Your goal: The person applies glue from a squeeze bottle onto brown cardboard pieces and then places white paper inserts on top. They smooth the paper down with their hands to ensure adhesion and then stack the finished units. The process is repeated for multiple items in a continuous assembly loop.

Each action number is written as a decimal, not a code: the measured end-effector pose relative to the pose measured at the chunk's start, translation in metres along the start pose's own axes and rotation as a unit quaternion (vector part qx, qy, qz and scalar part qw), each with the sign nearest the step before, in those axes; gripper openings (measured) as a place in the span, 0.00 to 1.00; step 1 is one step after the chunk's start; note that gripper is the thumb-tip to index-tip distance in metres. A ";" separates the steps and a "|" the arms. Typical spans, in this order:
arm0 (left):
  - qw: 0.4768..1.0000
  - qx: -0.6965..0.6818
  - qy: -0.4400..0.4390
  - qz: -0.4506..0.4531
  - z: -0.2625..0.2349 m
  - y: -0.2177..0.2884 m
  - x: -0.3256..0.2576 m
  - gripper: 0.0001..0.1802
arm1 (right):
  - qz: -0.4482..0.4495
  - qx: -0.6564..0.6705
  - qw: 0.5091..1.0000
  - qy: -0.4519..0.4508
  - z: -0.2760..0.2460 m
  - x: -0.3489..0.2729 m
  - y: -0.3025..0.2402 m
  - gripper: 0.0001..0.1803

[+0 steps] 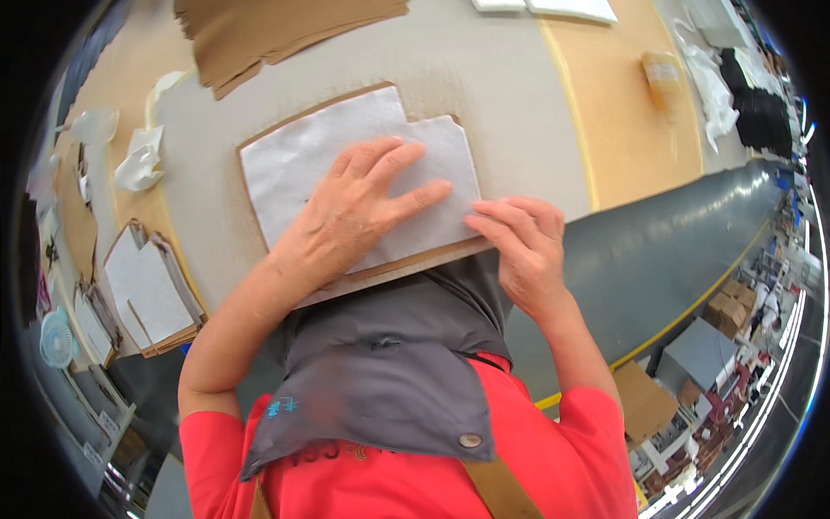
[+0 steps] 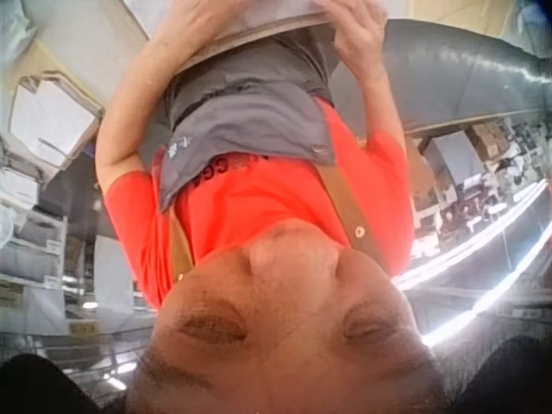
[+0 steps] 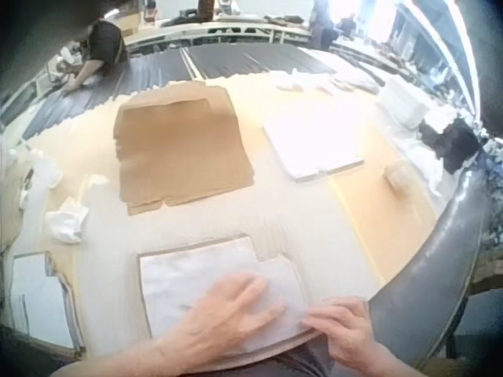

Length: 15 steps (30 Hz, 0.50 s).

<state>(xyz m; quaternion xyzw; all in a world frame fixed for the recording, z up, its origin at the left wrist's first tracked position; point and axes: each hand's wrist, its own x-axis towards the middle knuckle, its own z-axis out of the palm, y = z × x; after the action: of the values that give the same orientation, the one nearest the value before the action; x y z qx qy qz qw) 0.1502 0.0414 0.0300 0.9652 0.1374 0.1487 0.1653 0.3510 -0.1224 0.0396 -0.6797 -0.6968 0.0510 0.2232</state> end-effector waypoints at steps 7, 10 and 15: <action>0.994 0.007 0.060 -0.093 -0.017 -0.017 -0.049 0.28 | -0.006 0.058 0.998 0.000 0.002 0.055 -0.029 0.17; 0.986 0.045 0.082 -0.139 -0.012 -0.029 -0.063 0.27 | -0.058 0.059 0.994 -0.071 0.021 0.090 -0.044 0.25; 0.983 0.006 0.104 -0.154 -0.009 -0.043 -0.065 0.26 | -0.119 -0.066 0.983 -0.120 0.065 0.113 -0.042 0.41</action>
<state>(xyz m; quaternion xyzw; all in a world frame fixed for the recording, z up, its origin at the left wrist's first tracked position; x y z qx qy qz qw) 0.0779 0.0630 0.0072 0.9128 0.3019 0.2199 0.1651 0.2905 -0.0004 0.0243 -0.5941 -0.7963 0.0593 0.0973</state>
